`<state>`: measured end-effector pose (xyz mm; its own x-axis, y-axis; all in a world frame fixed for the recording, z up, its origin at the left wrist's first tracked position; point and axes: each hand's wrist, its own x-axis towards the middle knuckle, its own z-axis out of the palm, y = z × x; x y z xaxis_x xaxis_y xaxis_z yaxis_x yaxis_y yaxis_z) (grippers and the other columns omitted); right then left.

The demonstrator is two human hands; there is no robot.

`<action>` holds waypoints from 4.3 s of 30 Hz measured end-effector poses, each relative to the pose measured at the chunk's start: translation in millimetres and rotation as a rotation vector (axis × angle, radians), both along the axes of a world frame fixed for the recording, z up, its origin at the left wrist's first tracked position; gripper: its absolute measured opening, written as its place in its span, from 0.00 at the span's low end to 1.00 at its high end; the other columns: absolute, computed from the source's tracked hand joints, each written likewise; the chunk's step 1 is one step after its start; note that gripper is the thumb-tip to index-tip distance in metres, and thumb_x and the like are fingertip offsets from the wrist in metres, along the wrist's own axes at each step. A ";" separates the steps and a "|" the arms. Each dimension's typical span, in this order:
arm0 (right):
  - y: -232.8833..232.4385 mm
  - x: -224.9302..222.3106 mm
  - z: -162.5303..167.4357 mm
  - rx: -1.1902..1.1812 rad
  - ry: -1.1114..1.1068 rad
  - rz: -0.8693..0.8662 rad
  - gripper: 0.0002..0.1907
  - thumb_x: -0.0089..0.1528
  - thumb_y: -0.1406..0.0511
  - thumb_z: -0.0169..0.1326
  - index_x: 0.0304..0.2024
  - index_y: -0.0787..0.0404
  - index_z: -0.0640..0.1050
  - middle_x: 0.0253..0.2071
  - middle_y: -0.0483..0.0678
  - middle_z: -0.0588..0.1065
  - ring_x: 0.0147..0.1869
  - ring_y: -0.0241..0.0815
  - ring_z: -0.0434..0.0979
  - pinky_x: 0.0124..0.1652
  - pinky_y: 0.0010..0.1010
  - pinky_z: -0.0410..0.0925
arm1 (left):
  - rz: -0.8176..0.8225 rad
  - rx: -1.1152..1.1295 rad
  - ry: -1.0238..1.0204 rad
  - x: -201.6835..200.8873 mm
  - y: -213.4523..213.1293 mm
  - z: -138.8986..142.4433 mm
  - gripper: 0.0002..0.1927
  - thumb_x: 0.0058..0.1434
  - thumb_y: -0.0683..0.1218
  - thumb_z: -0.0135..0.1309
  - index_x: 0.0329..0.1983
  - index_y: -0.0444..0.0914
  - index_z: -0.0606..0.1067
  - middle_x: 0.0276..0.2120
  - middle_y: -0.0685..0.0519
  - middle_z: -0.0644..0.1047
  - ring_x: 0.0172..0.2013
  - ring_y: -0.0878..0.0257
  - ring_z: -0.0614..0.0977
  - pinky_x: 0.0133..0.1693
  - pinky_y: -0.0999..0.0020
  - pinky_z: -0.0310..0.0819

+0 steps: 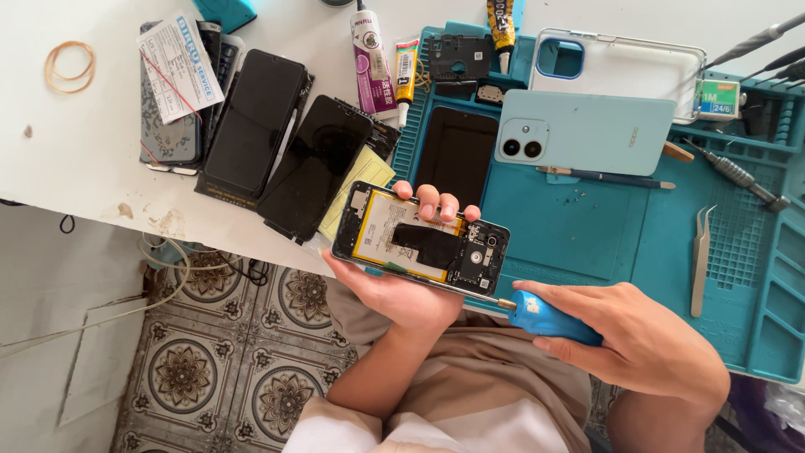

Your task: The person repairs a disassembled smartphone at a workbench. They use a screwdriver to unscrew components from the opened phone, manipulate the internal board and battery area by hand, and then use a blue electric screwdriver to drive screws into the phone chassis while holding it in one hand.

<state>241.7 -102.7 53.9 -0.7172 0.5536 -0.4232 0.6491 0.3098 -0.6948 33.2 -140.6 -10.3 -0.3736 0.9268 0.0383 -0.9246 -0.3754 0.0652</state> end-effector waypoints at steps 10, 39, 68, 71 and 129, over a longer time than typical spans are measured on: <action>0.0 0.0 0.4 0.004 0.012 0.003 0.34 0.56 0.53 0.62 0.65 0.51 0.74 0.41 0.52 0.83 0.38 0.57 0.81 0.35 0.40 0.71 | 0.003 -0.017 0.010 1.4 0.1 -0.4 0.45 0.59 0.82 0.40 0.56 0.39 0.64 0.43 0.50 0.66 0.46 0.55 0.68 0.58 0.50 0.63; 0.5 -0.3 -1.8 0.013 0.047 0.010 0.34 0.58 0.53 0.61 0.66 0.52 0.73 0.42 0.53 0.83 0.39 0.58 0.80 0.36 0.40 0.71 | -0.008 -0.030 0.008 -0.4 -0.4 0.0 0.45 0.59 0.81 0.39 0.57 0.39 0.65 0.43 0.49 0.67 0.47 0.55 0.69 0.58 0.50 0.63; -4.1 2.9 -5.2 0.072 0.037 0.014 0.33 0.57 0.53 0.62 0.65 0.51 0.74 0.44 0.50 0.83 0.40 0.57 0.81 0.36 0.40 0.72 | -0.027 0.004 -0.038 -5.4 1.7 2.1 0.43 0.58 0.80 0.44 0.54 0.40 0.64 0.41 0.51 0.64 0.44 0.56 0.66 0.57 0.52 0.61; -6.3 3.6 -6.2 0.100 0.073 0.017 0.32 0.58 0.53 0.61 0.64 0.52 0.74 0.44 0.50 0.83 0.40 0.57 0.81 0.36 0.39 0.72 | -0.017 0.016 -0.030 -5.2 2.0 1.9 0.43 0.58 0.80 0.44 0.54 0.41 0.64 0.41 0.51 0.63 0.43 0.57 0.66 0.56 0.52 0.61; -11.4 0.6 -2.0 0.125 0.003 0.006 0.33 0.58 0.52 0.60 0.65 0.51 0.73 0.44 0.48 0.83 0.38 0.55 0.81 0.33 0.39 0.71 | -0.054 -0.014 -0.026 -7.9 0.5 6.6 0.42 0.59 0.80 0.42 0.54 0.41 0.64 0.41 0.51 0.64 0.43 0.57 0.65 0.57 0.51 0.62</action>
